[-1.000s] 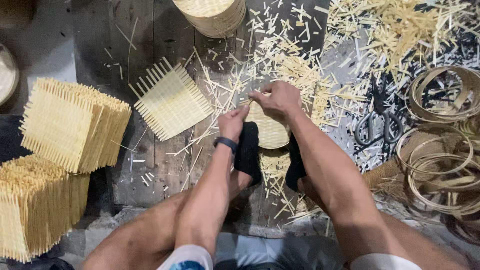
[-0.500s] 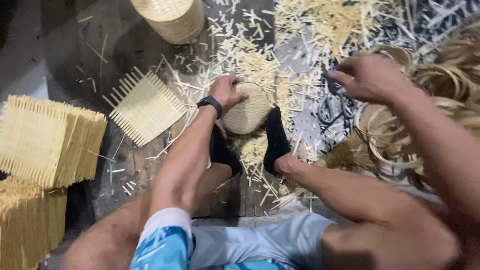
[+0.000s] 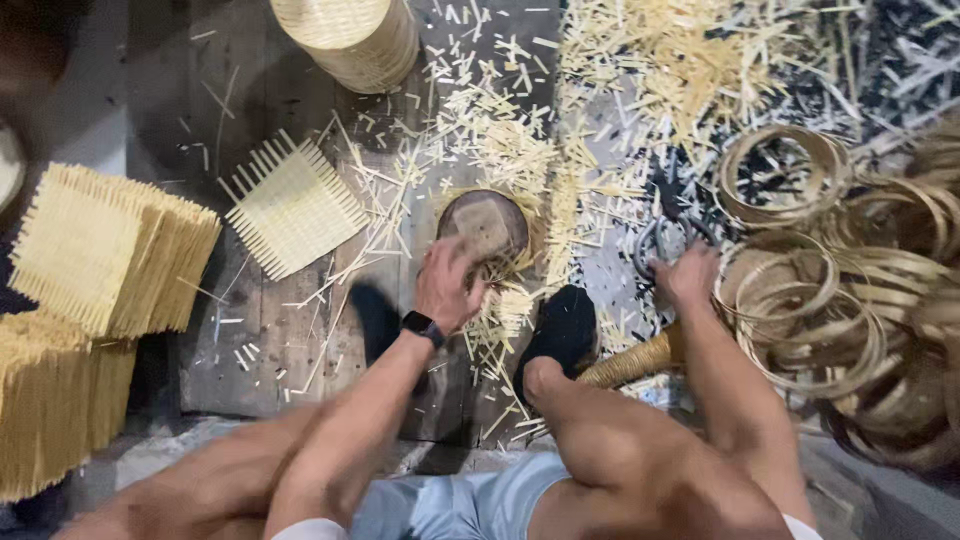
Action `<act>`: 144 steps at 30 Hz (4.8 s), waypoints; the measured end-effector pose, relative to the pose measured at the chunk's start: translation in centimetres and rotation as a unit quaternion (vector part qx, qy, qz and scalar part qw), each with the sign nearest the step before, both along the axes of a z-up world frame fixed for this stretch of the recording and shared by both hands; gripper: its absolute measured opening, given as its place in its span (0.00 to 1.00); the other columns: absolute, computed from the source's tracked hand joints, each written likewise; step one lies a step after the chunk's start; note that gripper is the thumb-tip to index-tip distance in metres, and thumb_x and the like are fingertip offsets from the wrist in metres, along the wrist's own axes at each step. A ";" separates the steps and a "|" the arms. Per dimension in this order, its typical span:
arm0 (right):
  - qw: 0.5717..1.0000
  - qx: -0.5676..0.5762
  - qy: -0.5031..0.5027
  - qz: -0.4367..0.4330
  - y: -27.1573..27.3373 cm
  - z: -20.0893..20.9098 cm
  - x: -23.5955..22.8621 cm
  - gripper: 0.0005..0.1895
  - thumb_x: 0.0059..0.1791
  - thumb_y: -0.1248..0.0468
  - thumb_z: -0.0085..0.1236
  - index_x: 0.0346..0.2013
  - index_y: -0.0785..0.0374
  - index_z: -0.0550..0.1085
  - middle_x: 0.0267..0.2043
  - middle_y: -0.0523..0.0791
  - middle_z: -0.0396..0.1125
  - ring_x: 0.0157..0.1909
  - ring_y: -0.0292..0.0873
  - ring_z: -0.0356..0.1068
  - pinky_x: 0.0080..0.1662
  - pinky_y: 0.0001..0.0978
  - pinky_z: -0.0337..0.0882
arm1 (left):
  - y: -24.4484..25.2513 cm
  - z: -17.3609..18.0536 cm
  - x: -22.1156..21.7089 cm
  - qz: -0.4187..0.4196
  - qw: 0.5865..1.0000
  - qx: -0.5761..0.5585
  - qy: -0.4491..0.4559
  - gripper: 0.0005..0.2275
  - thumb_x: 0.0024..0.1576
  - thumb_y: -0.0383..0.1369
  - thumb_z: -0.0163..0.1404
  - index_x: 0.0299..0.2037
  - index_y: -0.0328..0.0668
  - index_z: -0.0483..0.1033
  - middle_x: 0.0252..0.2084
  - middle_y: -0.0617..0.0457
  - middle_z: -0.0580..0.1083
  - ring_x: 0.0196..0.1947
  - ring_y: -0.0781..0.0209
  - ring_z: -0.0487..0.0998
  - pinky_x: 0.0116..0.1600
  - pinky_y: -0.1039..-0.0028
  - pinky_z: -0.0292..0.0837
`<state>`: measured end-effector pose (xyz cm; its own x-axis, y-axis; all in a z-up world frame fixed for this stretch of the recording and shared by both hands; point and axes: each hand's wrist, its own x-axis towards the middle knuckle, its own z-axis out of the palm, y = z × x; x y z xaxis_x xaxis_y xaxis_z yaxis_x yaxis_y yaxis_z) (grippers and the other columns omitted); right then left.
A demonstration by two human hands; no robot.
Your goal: The person sits on the floor and weaves bamboo strips into a square mat. They place a circular bamboo frame on the mat, press it down, and use shears to trim the excess strips around the edge. The person repeats this process for multiple mats, stacking the finished pieces.
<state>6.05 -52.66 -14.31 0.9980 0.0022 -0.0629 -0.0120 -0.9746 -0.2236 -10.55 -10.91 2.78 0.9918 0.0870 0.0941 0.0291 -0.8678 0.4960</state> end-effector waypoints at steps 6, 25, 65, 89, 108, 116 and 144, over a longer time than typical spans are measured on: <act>0.963 0.089 0.249 -0.060 0.0 -0.5 1.5 0.33 0.37 0.62 0.72 0.52 0.72 0.70 0.46 0.61 0.71 0.48 0.61 0.72 0.52 0.48 0.72 | -3.8 -2.2 5.5 0.218 0.967 -0.118 0.049 0.50 0.39 0.45 0.68 0.69 0.27 0.54 0.68 0.24 0.55 0.68 0.27 0.56 0.69 0.52 0.53; 0.965 0.147 0.162 0.146 15.1 16.1 -2.2 0.28 0.47 0.46 0.61 0.44 0.71 0.73 0.38 0.55 0.68 0.40 0.53 0.69 0.44 0.47 0.69 | 1.2 -4.1 6.2 -0.026 0.997 -0.075 0.027 0.46 0.43 0.33 0.60 0.75 0.40 0.50 0.73 0.34 0.58 0.72 0.32 0.62 0.72 0.48 0.59; 0.915 -0.185 0.180 0.312 15.8 11.2 3.9 0.34 0.50 0.32 0.46 0.34 0.64 0.71 0.31 0.46 0.61 0.33 0.42 0.59 0.38 0.36 0.67 | -2.3 -0.8 7.5 0.089 0.992 -0.044 0.078 0.48 0.40 0.42 0.70 0.68 0.28 0.55 0.66 0.30 0.59 0.66 0.32 0.61 0.70 0.51 0.57; 0.910 -0.187 0.183 0.323 15.7 12.4 4.5 0.27 0.57 0.43 0.46 0.40 0.68 0.72 0.33 0.50 0.65 0.34 0.43 0.62 0.37 0.36 0.67 | -2.8 -0.3 8.0 0.237 0.948 -0.125 0.169 0.52 0.41 0.44 0.68 0.72 0.35 0.45 0.69 0.23 0.55 0.69 0.32 0.57 0.69 0.50 0.56; 0.910 -0.189 0.160 0.333 15.5 10.4 5.0 0.21 0.52 0.47 0.54 0.39 0.63 0.73 0.31 0.47 0.66 0.33 0.42 0.66 0.36 0.37 0.69 | 0.7 -2.0 7.9 -0.009 0.983 -0.141 0.118 0.45 0.39 0.31 0.62 0.72 0.56 0.57 0.63 0.38 0.66 0.62 0.34 0.65 0.70 0.53 0.60; 0.886 -0.214 0.232 0.339 15.5 10.6 4.8 0.28 0.51 0.39 0.53 0.35 0.64 0.75 0.34 0.46 0.66 0.34 0.40 0.64 0.37 0.33 0.70 | 1.8 -1.4 9.6 -0.117 0.971 -0.099 0.181 0.44 0.35 0.28 0.60 0.70 0.63 0.63 0.65 0.44 0.67 0.62 0.37 0.64 0.71 0.53 0.60; 0.902 -0.174 0.265 0.292 16.3 13.6 5.3 0.22 0.50 0.47 0.54 0.45 0.62 0.75 0.34 0.50 0.69 0.37 0.46 0.71 0.37 0.39 0.74 | 1.6 0.9 9.2 -0.053 0.968 -0.093 0.228 0.52 0.32 0.29 0.68 0.72 0.58 0.52 0.67 0.34 0.59 0.66 0.30 0.62 0.69 0.54 0.62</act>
<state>11.35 -36.37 -0.68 0.6618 0.4064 -0.6299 0.5120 -0.8588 -0.0161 -1.34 -9.32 3.68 0.9311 -0.0448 -0.3621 0.1967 -0.7743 0.6014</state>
